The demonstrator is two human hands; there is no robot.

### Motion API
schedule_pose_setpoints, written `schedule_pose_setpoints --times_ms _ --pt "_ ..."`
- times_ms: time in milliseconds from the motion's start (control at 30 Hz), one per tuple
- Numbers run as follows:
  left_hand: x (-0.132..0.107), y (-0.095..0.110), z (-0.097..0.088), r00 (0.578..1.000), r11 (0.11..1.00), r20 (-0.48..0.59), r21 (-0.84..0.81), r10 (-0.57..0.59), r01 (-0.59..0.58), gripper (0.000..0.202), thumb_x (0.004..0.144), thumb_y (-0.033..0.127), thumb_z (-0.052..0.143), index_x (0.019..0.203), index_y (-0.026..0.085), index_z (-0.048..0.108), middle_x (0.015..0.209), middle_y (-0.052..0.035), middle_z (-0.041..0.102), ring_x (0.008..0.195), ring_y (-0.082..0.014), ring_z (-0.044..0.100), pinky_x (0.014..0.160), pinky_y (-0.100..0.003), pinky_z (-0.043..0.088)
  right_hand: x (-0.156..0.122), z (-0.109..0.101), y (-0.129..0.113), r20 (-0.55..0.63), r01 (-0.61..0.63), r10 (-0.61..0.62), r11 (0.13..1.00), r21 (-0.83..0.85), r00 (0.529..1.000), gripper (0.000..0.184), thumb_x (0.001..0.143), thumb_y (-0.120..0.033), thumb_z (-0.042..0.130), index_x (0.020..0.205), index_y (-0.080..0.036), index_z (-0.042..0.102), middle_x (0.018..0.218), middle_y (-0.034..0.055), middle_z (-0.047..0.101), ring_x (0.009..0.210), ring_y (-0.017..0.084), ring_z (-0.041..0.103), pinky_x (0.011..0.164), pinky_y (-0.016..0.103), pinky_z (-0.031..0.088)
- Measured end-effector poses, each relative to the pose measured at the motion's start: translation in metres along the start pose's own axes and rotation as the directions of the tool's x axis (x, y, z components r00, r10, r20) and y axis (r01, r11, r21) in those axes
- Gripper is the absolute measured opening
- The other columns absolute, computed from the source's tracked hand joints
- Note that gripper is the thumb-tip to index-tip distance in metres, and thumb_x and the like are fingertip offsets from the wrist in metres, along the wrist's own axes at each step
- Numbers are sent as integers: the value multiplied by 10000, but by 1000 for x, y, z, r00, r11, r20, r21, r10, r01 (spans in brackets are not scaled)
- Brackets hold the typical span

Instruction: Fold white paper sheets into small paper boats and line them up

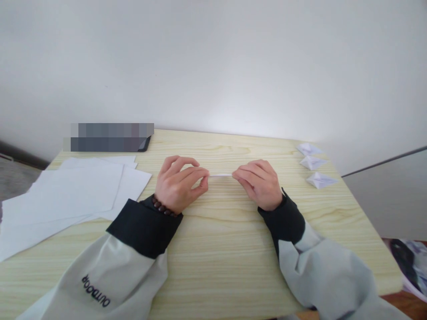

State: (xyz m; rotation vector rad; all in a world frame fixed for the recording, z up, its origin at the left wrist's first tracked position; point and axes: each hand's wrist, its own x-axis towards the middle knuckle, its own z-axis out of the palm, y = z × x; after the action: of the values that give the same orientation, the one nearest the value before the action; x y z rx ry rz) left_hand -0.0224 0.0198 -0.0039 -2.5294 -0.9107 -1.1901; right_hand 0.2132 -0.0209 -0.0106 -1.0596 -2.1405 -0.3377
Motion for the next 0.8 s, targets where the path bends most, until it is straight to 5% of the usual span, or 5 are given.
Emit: schedule_pose_setpoints --times_ms 200,433,633,800 --pt "-2 -4 1 1000 999 14 -38 7 -6 110 742 141 588 789 222 646 749 32 713 768 -167 639 716 -317 478 -3 -1 8 -4 -79 79 997 3 997 92 837 -168 580 864 -215 654 841 26 702 769 163 584 711 324 451" --pt "0 5 -1 978 983 145 -81 -153 166 240 744 284 584 944 152 580 929 -83 662 883 -231 606 776 -376 497 1 6 -4 24 -20 19 998 55 1000 83 819 -187 615 847 -230 679 831 12 707 755 148 577 690 305 462" --pt "-3 1 5 951 990 309 -139 28 16 268 788 384 601 986 208 639 1039 -72 647 958 -220 576 836 -378 476 0 8 -7 80 14 -23 993 117 996 122 831 -173 595 885 -235 686 856 16 699 765 133 582 677 284 474" --pt "-6 -4 9 971 991 216 -105 106 -85 191 859 198 523 977 234 669 948 -14 707 883 -173 612 773 -313 491 2 9 -8 60 -9 3 994 109 998 103 823 -173 604 868 -224 683 858 20 701 779 143 580 699 294 480"
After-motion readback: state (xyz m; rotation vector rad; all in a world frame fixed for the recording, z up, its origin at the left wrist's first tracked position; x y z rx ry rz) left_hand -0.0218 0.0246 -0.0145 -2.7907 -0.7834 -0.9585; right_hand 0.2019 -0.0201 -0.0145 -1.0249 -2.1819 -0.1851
